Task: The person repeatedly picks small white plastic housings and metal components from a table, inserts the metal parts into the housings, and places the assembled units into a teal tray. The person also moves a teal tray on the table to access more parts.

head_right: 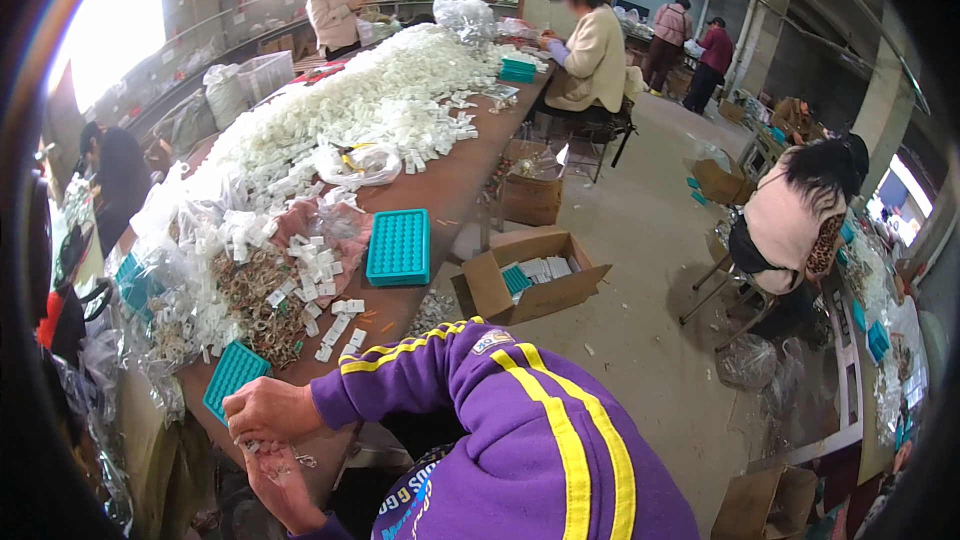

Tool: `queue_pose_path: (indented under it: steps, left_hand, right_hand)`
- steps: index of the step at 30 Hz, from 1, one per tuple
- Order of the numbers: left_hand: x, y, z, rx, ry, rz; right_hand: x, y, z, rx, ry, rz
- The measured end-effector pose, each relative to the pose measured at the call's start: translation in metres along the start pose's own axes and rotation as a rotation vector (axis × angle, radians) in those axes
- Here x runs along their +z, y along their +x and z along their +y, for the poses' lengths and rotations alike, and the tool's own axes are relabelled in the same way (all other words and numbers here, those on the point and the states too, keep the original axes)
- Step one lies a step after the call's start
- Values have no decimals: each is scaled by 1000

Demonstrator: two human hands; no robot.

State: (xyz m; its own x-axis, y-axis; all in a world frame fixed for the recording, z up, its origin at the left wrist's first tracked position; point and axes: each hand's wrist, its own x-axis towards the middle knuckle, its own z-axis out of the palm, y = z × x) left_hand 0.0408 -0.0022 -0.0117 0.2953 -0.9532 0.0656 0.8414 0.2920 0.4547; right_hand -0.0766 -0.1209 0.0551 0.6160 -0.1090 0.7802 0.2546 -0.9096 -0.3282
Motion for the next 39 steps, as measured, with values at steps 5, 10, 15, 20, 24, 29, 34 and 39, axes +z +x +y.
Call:
queue_pose_path:
  steps: [5, 10, 15, 20, 24, 29, 34, 39]
  left_hand:
    - [-13, -1, 8, -118, -161, -148]
    - [-2, 0, 3, -217, -211, -134]
    - [12, -8, -10, -229, -332, -89]
    - [32, -15, -18, -256, -485, 99]
    - [42, -14, -19, -16, -288, 50]
    - [37, -8, -19, 158, 36, 223]
    - [31, -8, -26, 275, 199, 259]
    - [30, -11, -27, 328, 213, 253]
  right_hand:
    - [-8, 4, 3, -243, 63, -67]
    - [-15, 4, 3, -292, -176, -195]
    - [-23, 2, 12, -315, -172, -184]
    - [-24, -3, 4, -303, -282, -166]
    - [-29, -1, -4, 40, -30, -121]
    - [-58, -19, 3, 739, 114, 167]
    - [-83, -45, 7, 879, 243, 317]
    - [-95, -64, 5, 876, 217, 419]
